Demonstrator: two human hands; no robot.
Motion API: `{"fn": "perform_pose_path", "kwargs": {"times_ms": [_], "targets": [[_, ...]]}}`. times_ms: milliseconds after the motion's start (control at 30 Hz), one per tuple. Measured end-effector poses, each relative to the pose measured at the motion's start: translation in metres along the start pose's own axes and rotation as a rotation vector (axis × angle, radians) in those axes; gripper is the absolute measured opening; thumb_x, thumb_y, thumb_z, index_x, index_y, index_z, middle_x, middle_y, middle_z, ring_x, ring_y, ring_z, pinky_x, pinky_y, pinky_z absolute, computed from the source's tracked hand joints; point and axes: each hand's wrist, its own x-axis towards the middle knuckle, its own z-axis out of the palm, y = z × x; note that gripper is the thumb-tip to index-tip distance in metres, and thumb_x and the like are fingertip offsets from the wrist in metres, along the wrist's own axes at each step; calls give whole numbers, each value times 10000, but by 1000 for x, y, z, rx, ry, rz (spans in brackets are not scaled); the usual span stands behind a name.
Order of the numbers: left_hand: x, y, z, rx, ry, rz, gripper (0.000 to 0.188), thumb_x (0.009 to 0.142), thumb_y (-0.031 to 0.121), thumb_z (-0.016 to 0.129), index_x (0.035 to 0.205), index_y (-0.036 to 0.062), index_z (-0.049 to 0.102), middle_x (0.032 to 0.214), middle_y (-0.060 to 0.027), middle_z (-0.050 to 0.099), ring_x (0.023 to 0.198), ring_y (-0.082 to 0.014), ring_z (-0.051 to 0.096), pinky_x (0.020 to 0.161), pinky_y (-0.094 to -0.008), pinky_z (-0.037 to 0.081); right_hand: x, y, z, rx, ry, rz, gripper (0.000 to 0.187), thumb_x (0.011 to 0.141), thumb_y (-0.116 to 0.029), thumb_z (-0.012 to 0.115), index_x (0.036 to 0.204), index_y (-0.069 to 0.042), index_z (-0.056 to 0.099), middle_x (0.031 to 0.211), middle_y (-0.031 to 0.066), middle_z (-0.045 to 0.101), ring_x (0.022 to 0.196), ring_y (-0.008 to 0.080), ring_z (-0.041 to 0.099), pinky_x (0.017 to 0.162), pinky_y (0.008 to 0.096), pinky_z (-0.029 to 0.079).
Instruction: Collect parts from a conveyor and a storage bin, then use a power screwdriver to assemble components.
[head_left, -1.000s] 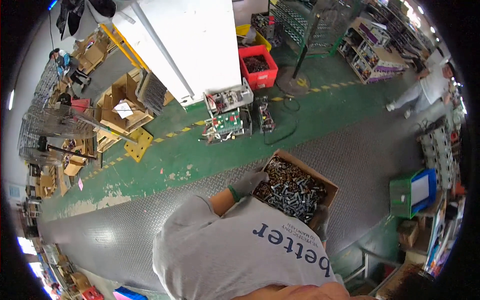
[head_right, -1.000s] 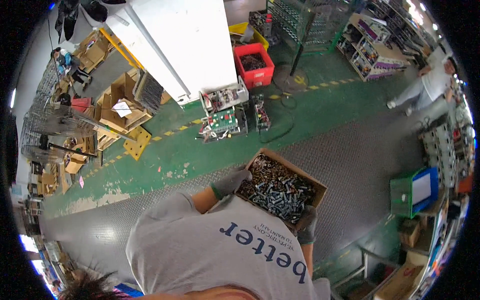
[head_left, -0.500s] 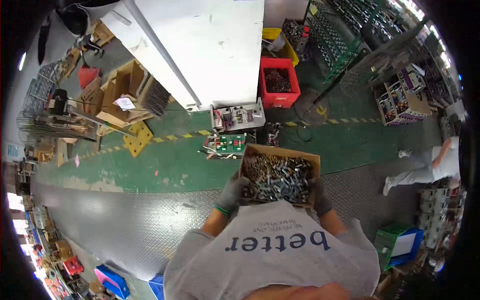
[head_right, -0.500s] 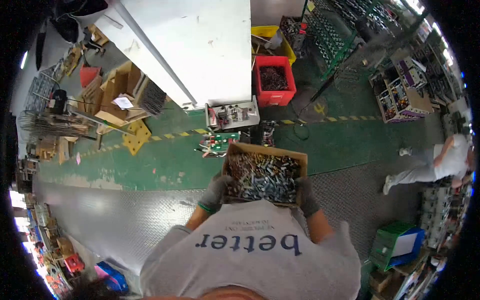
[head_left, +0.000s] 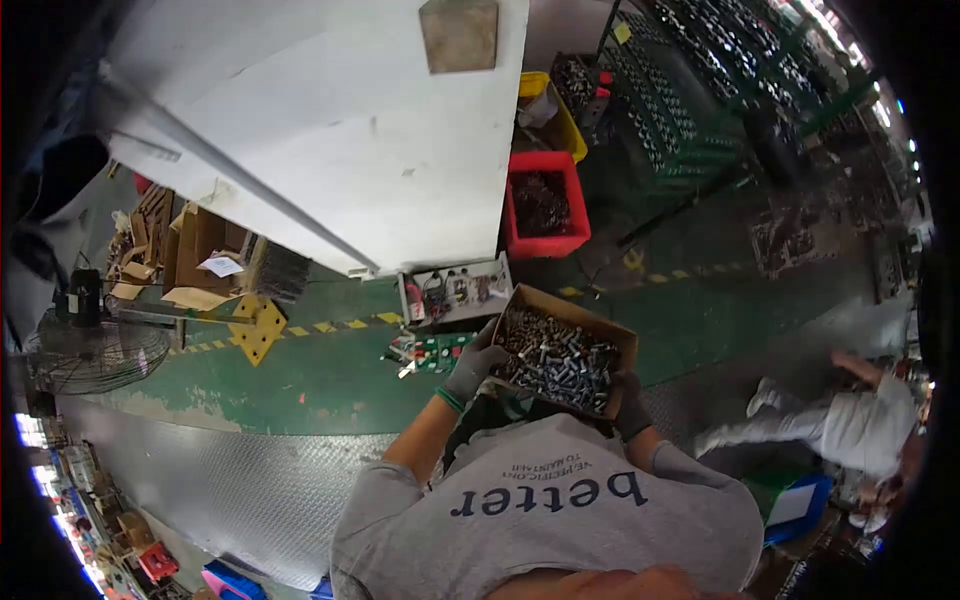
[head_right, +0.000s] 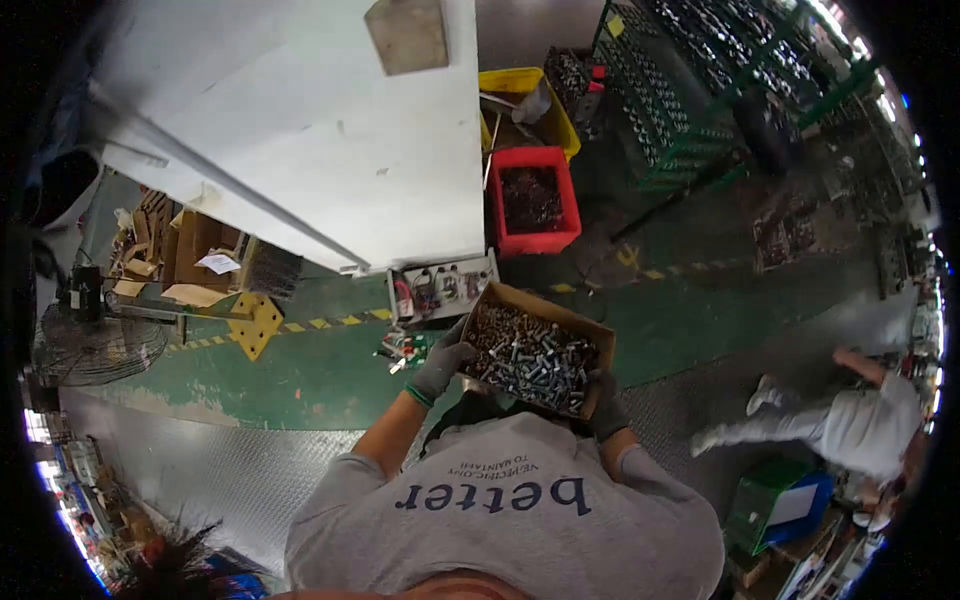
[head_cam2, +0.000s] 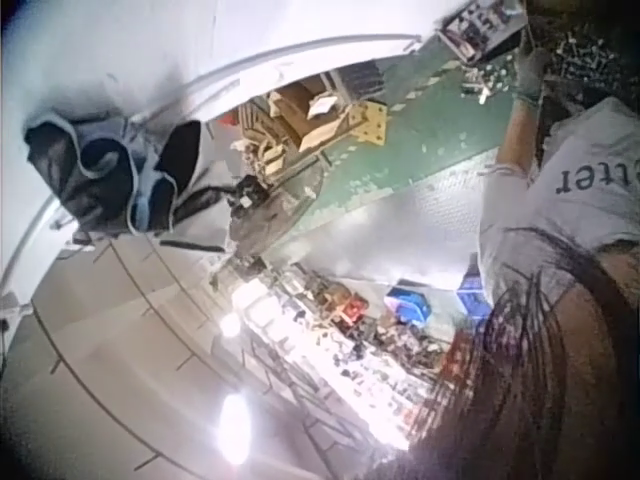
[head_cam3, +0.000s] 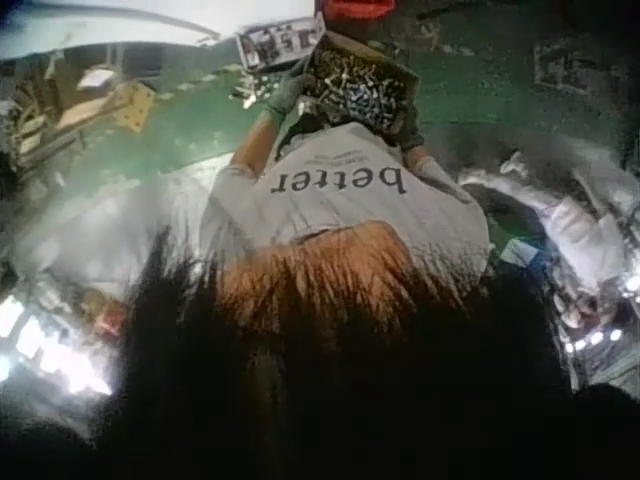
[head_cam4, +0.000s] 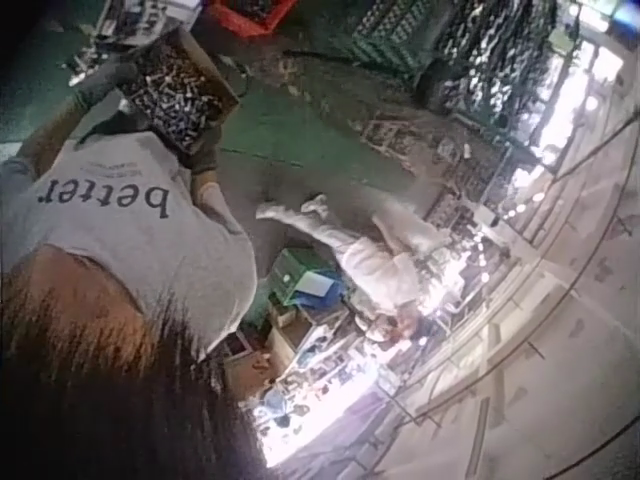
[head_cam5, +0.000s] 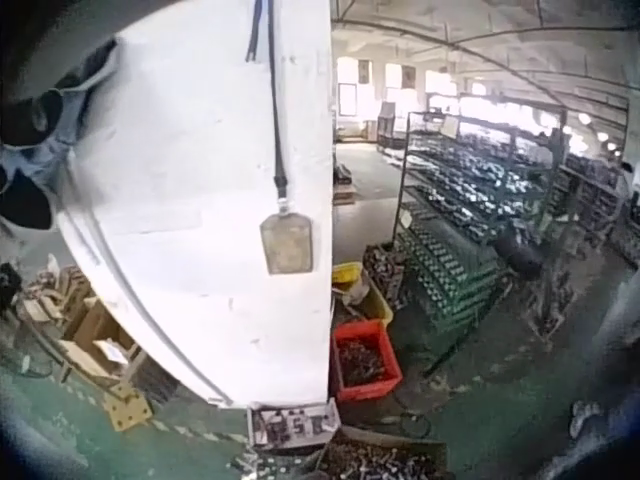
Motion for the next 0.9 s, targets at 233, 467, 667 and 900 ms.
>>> {"fn": "perform_pose_path", "kwargs": {"times_ms": [233, 467, 667, 900], "targets": [[165, -30, -9, -159, 257, -253, 493, 808, 69, 561, 1298, 47, 515, 842, -5, 555, 706, -109, 512, 659, -255, 437, 141, -55, -11, -162, 212, 9, 393, 832, -202, 457, 1183, -25, 469, 1040, 113, 523, 858, 293, 553, 732, 395, 539], [345, -55, -45, 129, 254, -306, 297, 812, 127, 584, 1096, 49, 630, 813, -3, 584, 709, -127, 534, 643, -275, 438, 248, -56, 8, 189, 323, 24, 490, 926, -258, 353, 1333, 16, 371, 1282, 168, 467, 1126, 302, 514, 864, 473, 517], [441, -66, -62, 345, 475, -326, 222, 783, 261, 662, 925, 95, 707, 794, -44, 624, 733, -163, 558, 649, -343, 437, 344, -46, 3, 321, 284, -8, 606, 971, -447, 289, 1418, -38, 308, 1420, 163, 367, 1257, 311, 415, 982, 489, 443], [423, -50, -36, -179, 332, -231, 147, 852, 194, 605, 936, 73, 593, 741, -39, 569, 674, -154, 577, 639, -319, 510, 435, -90, 36, 68, 459, -90, 515, 979, -399, 308, 1359, -54, 362, 1320, 129, 412, 1113, 281, 451, 883, 448, 441]]}}
